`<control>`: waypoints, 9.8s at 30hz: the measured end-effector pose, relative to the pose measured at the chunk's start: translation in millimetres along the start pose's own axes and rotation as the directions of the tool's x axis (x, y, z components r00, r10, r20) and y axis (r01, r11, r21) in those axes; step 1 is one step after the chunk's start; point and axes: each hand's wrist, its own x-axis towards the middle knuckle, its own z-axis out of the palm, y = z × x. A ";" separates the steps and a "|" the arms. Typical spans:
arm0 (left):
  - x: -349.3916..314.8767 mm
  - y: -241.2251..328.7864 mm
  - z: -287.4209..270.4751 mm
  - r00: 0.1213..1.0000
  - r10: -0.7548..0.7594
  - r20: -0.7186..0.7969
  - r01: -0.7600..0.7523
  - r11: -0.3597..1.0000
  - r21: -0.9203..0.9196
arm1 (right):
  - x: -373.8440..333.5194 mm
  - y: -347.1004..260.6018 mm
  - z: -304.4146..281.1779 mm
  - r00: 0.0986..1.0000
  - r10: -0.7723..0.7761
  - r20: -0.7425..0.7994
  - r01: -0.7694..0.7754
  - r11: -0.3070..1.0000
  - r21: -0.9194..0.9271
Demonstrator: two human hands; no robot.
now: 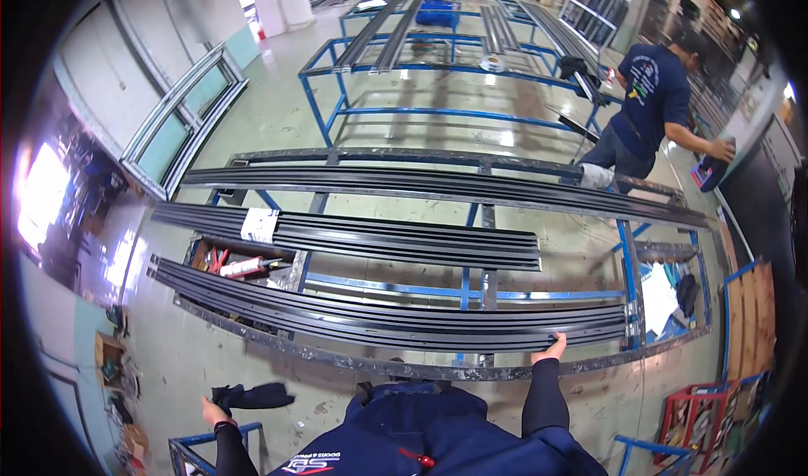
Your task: The person wipes long metal window frames with a dark cloth in a workshop. They handle the frames one at a time, lifting them from a rack, wiping along the length, and placing them back or stacking them on a workbench.
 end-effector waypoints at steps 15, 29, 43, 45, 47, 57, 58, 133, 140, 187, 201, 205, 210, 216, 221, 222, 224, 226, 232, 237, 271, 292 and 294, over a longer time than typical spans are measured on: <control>-194.9 87.5 256.6 0.676 0.385 0.628 -0.562 0.821 0.102 | -20.4 -6.3 28.0 0.751 -0.492 -0.441 0.111 0.753 -0.649; -461.1 -2.9 343.4 -0.196 0.013 0.980 -0.421 0.902 -0.096 | -106.3 28.8 -54.9 0.644 -0.745 -0.173 0.388 0.514 -0.765; -686.1 -145.9 359.0 -0.170 -0.042 0.985 -0.598 0.799 -0.069 | -16.1 -280.2 -77.8 0.411 -0.863 0.296 0.296 -0.180 -0.938; -695.3 -192.7 358.9 -0.070 0.029 0.997 -0.648 0.759 -0.067 | 4.2 -292.1 -72.4 0.475 -0.801 0.365 0.281 -0.255 -0.925; -711.5 -218.7 351.9 0.015 0.017 1.000 -0.676 0.737 -0.002 | 18.9 -303.2 -76.7 0.534 -0.752 0.386 0.255 -0.292 -0.922; -725.3 -242.9 333.7 0.051 0.151 0.987 -0.795 0.604 -0.051 | 45.4 -353.3 -90.0 0.600 -0.609 0.519 0.282 -0.446 -0.850; -724.4 -245.9 335.1 0.060 0.148 0.987 -0.785 0.618 -0.045 | 48.4 -358.3 -91.1 0.611 -0.606 0.510 0.272 -0.444 -0.854; -1023.7 -130.3 396.5 -0.130 -0.219 0.967 0.172 0.956 0.240 | -36.7 -359.3 55.5 0.661 -0.370 0.653 0.747 0.409 -0.524; -1033.4 -90.3 406.8 -0.168 0.037 0.985 0.109 0.994 -0.018 | -40.9 -374.3 57.6 0.454 -0.470 0.757 0.890 0.190 -0.415; -904.1 -238.3 426.2 -0.200 -0.449 0.871 -0.957 -0.101 -0.272 | 130.5 -357.2 -54.8 0.834 -0.068 0.548 0.552 0.117 -0.826; -913.4 -227.3 428.2 -0.226 -0.418 0.880 -0.964 -0.034 -0.263 | 191.0 -349.8 -83.6 0.550 -0.485 0.680 0.737 -0.100 -0.668; -893.7 -263.4 424.9 -0.274 -0.314 0.909 -0.945 -0.086 -0.315 | 163.4 -366.2 -72.9 0.711 -0.603 0.362 0.541 0.139 -0.830; -896.7 -263.3 427.2 -0.275 -0.308 0.911 -0.945 -0.090 -0.316 | 131.8 -373.3 -73.6 0.614 -0.759 0.218 0.542 0.205 -0.815; -888.7 -274.2 433.9 -0.319 -0.263 0.911 -0.944 0.004 -0.329 | 100.1 -396.2 -53.8 0.436 -0.890 0.131 0.593 0.175 -0.786; -887.0 -279.2 441.8 -0.365 -0.194 0.911 -0.928 -0.003 -0.373 | 105.9 -364.7 -51.3 0.770 -0.578 0.271 0.402 0.110 -0.909; -887.6 -280.7 444.9 -0.366 -0.187 0.912 -0.929 0.012 -0.370 | 116.4 -355.5 -48.7 0.800 -0.527 0.287 0.414 0.137 -0.900; -887.2 -279.5 452.3 -0.367 -0.168 0.915 -0.930 0.033 -0.367 | 134.7 -343.8 -42.7 0.882 -0.394 0.259 0.338 0.145 -0.930; -886.3 -280.7 455.9 -0.346 -0.178 0.921 -0.938 0.033 -0.346 | 141.7 -345.1 -28.9 0.919 -0.294 0.261 0.292 0.067 -0.954; -884.5 -283.7 460.6 -0.214 -0.267 0.940 -0.977 0.039 -0.211 | 192.8 -334.9 -23.5 0.944 -0.055 0.326 0.329 0.232 -0.915; -883.7 -257.7 472.9 -0.203 -0.624 0.755 -0.977 0.179 -0.115 | 178.1 -342.9 -45.7 0.970 -0.155 0.184 0.211 0.174 -0.962; -765.5 -227.0 437.4 -0.287 -0.319 0.903 -0.947 -0.047 -0.317 | 126.6 -243.0 -62.0 0.952 -0.267 0.147 0.254 0.430 -0.866; -769.2 -226.8 429.7 -0.259 -0.315 0.913 -0.949 -0.090 -0.301 | 72.7 -244.5 -54.4 0.905 -0.251 0.344 0.327 -0.106 -0.939; -772.1 -225.6 434.0 -0.266 -0.304 0.915 -0.950 -0.076 -0.302 | 89.6 -252.8 -70.6 0.902 -0.270 0.336 0.237 -0.340 -0.910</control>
